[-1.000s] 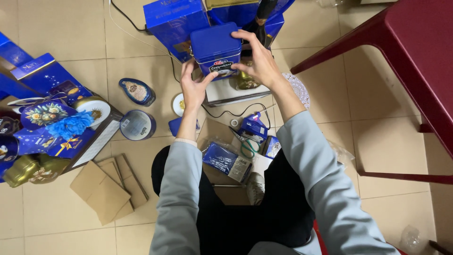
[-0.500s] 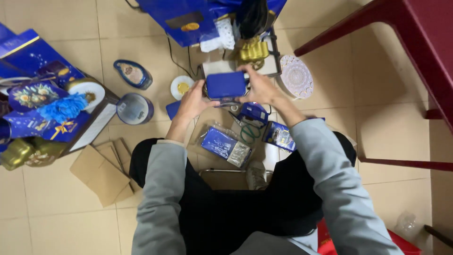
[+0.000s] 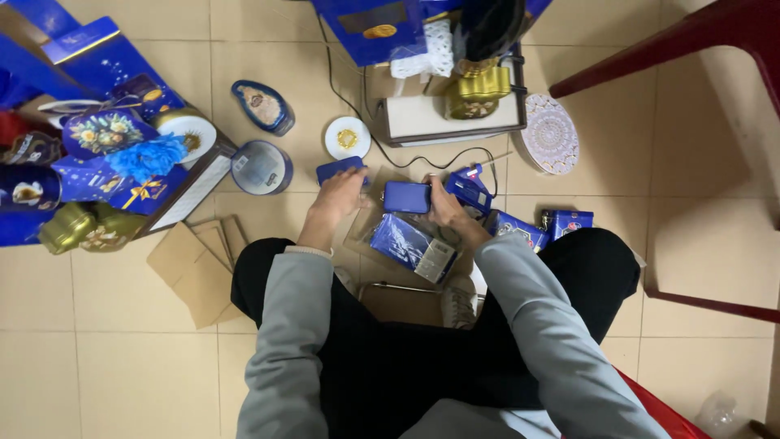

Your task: Assembling and preparing gift hampers by arranging boxes, bottles, and decorative items using tape and glue

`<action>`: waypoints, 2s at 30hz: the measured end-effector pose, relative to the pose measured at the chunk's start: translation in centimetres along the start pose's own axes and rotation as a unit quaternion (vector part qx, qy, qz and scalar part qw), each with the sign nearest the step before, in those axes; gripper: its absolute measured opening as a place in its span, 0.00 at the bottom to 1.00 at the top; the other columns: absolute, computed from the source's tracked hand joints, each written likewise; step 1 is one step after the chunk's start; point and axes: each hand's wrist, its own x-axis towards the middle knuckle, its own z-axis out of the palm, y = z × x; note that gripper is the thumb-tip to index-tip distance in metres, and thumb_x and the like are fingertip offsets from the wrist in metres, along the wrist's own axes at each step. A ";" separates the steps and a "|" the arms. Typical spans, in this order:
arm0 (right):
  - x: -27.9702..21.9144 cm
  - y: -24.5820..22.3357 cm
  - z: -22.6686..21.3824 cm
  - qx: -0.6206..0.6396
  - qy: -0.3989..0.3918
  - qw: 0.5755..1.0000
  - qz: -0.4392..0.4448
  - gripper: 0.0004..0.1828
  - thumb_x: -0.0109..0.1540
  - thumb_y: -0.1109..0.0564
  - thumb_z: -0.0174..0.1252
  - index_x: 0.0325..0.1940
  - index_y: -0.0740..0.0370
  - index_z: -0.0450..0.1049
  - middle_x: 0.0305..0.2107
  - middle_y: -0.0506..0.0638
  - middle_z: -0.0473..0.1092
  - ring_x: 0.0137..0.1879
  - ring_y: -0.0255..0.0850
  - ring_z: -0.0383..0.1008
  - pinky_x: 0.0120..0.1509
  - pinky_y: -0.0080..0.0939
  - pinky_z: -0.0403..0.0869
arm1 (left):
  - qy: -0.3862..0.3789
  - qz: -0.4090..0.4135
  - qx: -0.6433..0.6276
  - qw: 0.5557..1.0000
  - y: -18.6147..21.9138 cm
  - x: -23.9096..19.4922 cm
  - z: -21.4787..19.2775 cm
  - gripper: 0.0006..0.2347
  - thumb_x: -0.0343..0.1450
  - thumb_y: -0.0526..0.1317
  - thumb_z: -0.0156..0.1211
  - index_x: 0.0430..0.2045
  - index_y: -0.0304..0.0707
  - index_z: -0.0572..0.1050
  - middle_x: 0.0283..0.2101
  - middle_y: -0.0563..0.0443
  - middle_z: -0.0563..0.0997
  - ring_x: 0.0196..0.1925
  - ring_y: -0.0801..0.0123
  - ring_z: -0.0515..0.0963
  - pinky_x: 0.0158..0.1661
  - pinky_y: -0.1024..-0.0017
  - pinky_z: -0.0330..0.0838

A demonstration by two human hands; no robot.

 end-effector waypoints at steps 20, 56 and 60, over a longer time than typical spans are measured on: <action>2.2 -1.8 3.7 -0.323 -0.174 0.927 -0.082 0.56 0.53 0.35 0.70 0.76 0.57 0.50 0.71 0.59 0.56 0.75 0.60 0.61 0.75 0.61 0.67 | 0.133 -0.017 -0.003 0.991 -0.2 -3.3 -5.2 0.11 0.72 0.39 0.62 0.49 0.50 0.76 0.47 0.46 0.83 0.51 0.46 0.83 0.53 0.50 0.75; 3.6 -2.4 4.8 -0.246 0.239 0.869 -0.357 0.17 0.66 0.49 0.57 0.59 0.49 0.71 0.47 0.46 0.70 0.55 0.45 0.74 0.59 0.46 0.74 | 0.058 -0.298 -0.464 0.832 -3.4 4.4 25.1 0.19 0.68 0.47 0.48 0.39 0.29 0.81 0.51 0.29 0.80 0.62 0.40 0.76 0.58 0.51 0.69; 4.9 -1.1 4.3 -0.195 0.237 0.896 -0.322 0.15 0.66 0.50 0.56 0.58 0.47 0.73 0.47 0.45 0.70 0.53 0.45 0.75 0.58 0.45 0.76 | 0.405 -0.080 -0.065 0.909 -4.0 3.3 27.5 0.11 0.77 0.39 0.44 0.40 0.34 0.76 0.38 0.38 0.76 0.45 0.55 0.80 0.41 0.72 0.75</action>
